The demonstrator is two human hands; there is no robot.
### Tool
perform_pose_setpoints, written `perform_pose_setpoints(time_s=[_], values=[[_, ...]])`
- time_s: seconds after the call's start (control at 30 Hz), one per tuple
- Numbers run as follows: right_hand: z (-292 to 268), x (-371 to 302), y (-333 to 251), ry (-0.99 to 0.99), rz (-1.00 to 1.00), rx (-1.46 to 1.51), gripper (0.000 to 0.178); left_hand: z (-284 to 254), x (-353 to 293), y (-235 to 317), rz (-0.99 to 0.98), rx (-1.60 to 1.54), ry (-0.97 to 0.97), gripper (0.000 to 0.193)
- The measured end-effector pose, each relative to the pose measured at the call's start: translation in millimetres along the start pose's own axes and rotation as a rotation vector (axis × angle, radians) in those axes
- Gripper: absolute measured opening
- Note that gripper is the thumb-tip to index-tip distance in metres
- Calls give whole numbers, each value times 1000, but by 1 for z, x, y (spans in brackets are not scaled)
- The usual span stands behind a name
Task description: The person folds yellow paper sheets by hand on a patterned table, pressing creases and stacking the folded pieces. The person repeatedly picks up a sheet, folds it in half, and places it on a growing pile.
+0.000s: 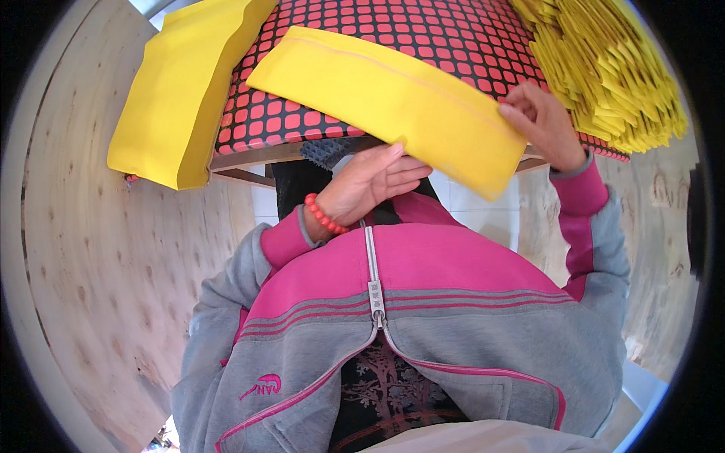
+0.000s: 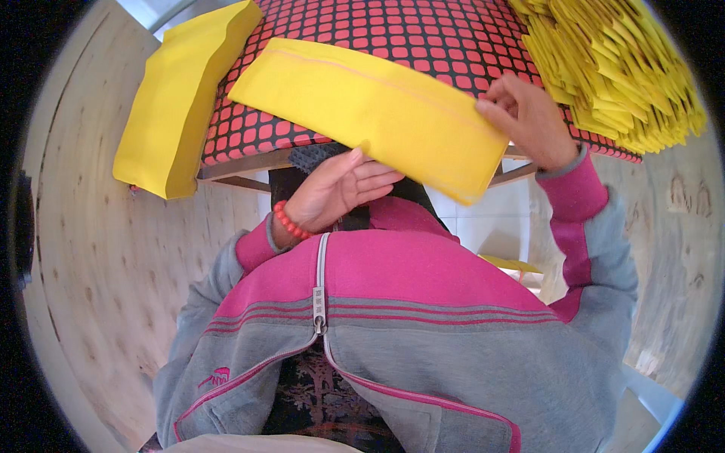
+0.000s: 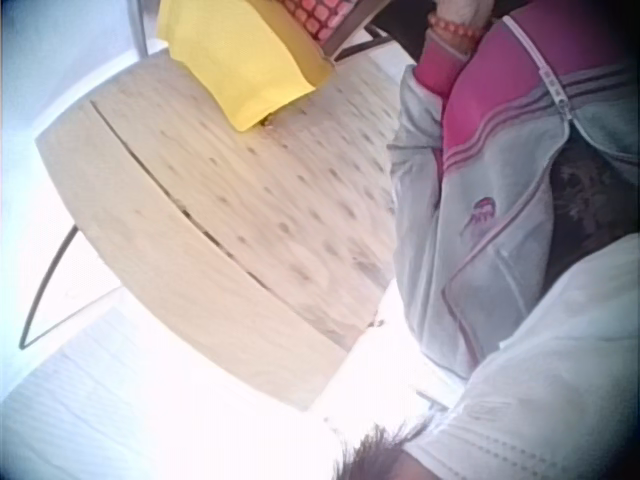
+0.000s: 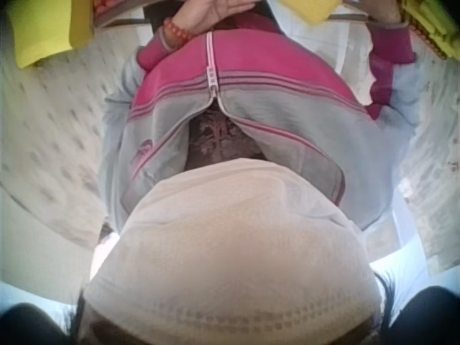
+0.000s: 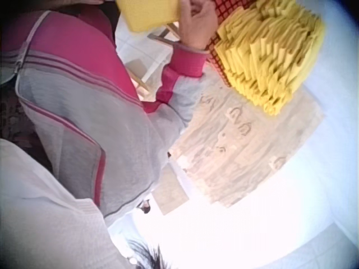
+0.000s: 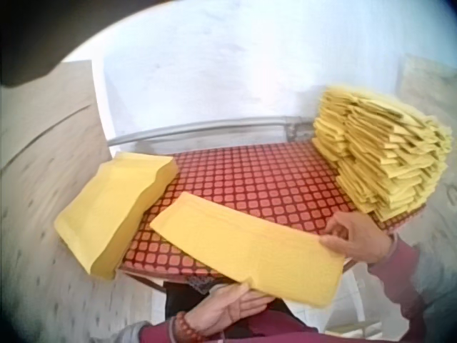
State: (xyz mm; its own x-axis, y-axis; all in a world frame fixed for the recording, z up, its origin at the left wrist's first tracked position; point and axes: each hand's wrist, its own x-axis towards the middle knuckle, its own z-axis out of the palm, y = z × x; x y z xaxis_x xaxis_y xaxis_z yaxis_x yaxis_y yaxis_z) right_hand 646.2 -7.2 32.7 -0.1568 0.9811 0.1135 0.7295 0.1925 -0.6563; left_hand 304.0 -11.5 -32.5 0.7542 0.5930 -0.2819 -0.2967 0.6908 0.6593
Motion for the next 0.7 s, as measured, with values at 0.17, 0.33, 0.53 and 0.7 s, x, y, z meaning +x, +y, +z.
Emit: perform_pose_setpoints(time_s=[0.17,0.33,0.53,0.7], values=[[10,-34,-12,-207,91,237,31,16,13,-14,143,-175,33,48],[8,-23,-32,-353,180,539,43,30,-2,0,252,-163,30,48],[40,35,-81,-761,427,1277,62,29,-42,27,118,-155,-18,43],[78,68,-102,-748,145,1351,60,29,-53,34,101,6,-31,43]])
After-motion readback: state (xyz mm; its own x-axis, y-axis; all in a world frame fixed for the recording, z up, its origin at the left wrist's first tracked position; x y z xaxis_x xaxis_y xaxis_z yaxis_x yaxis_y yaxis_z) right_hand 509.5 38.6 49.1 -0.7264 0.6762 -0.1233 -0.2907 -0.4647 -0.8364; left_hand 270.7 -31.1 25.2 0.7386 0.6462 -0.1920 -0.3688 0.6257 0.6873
